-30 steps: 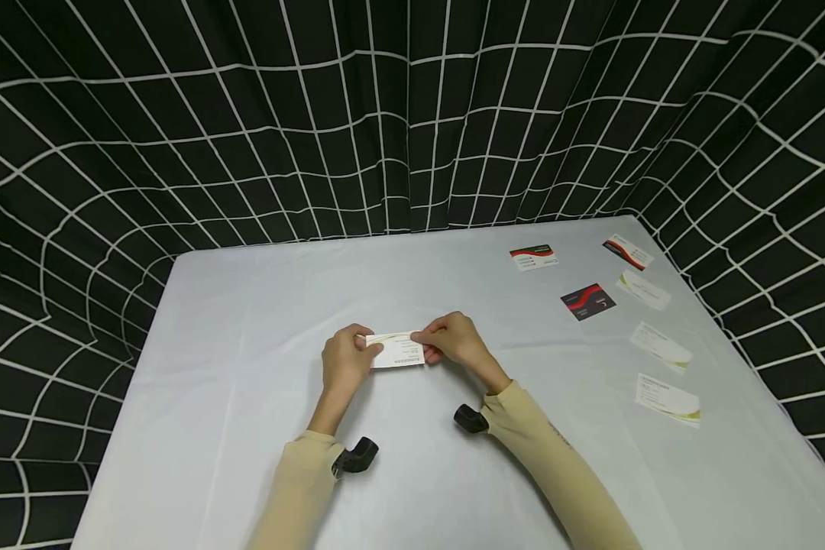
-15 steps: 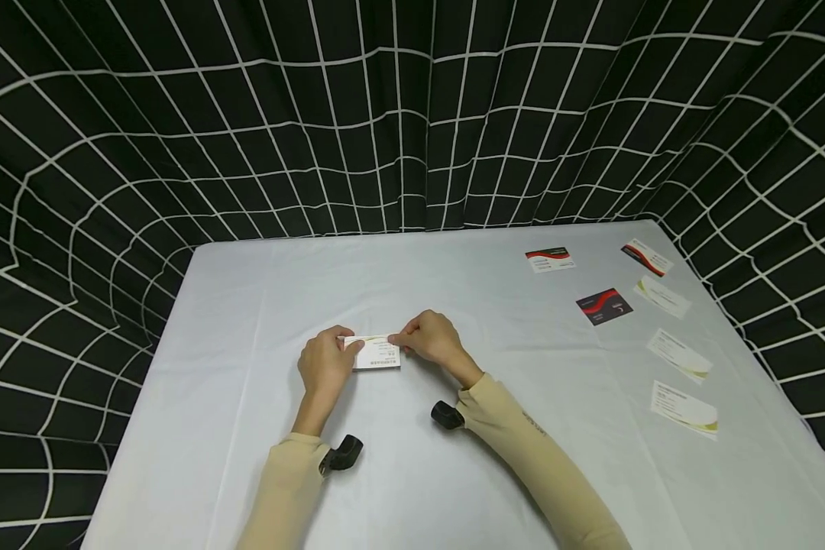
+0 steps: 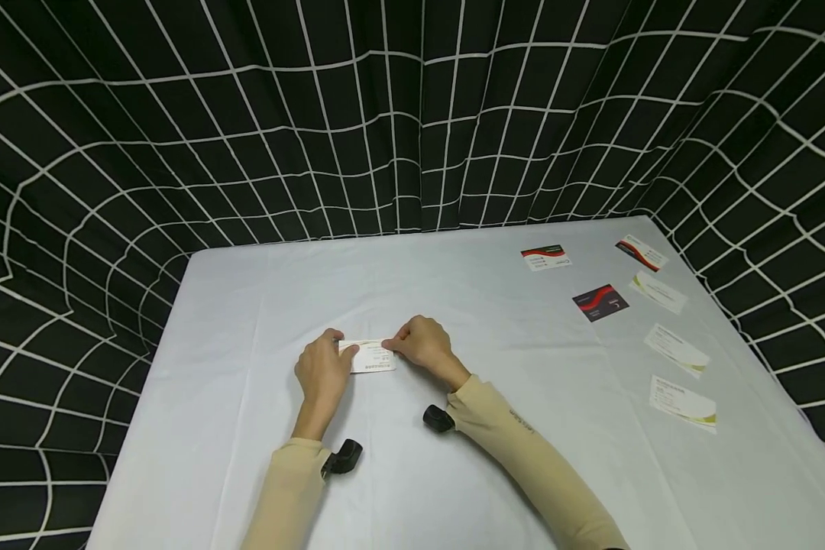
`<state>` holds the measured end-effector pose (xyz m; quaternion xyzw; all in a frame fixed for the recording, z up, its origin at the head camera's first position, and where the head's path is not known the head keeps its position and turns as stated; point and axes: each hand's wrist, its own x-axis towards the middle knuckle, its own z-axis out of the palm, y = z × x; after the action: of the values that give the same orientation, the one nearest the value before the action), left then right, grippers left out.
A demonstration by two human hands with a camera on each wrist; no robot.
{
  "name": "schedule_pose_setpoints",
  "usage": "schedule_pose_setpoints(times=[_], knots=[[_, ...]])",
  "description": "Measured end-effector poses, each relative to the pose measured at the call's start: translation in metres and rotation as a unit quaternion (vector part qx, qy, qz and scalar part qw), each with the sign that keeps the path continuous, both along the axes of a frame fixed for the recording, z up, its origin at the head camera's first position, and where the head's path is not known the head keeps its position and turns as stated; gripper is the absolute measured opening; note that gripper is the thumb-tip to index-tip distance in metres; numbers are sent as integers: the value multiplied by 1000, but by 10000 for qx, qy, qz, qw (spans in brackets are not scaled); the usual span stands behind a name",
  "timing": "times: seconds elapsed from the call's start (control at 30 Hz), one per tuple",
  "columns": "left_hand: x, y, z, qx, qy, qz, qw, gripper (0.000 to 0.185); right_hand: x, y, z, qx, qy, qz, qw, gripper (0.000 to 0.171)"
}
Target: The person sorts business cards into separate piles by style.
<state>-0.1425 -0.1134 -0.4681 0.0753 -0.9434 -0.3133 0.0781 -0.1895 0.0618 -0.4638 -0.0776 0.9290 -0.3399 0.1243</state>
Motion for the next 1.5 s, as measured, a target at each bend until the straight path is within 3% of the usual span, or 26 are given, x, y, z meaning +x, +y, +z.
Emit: schedule_pose_setpoints(times=[0.9, 1.5], knots=[[-4, 0, -5, -273, -158, 246, 9992, 35, -1, -9, 2, 123, 151, -44, 9998, 27], [-6, 3, -5, -299, -399, 108, 9987, 27, 1, -4, -4, -121, 234, -4, 9997, 24]])
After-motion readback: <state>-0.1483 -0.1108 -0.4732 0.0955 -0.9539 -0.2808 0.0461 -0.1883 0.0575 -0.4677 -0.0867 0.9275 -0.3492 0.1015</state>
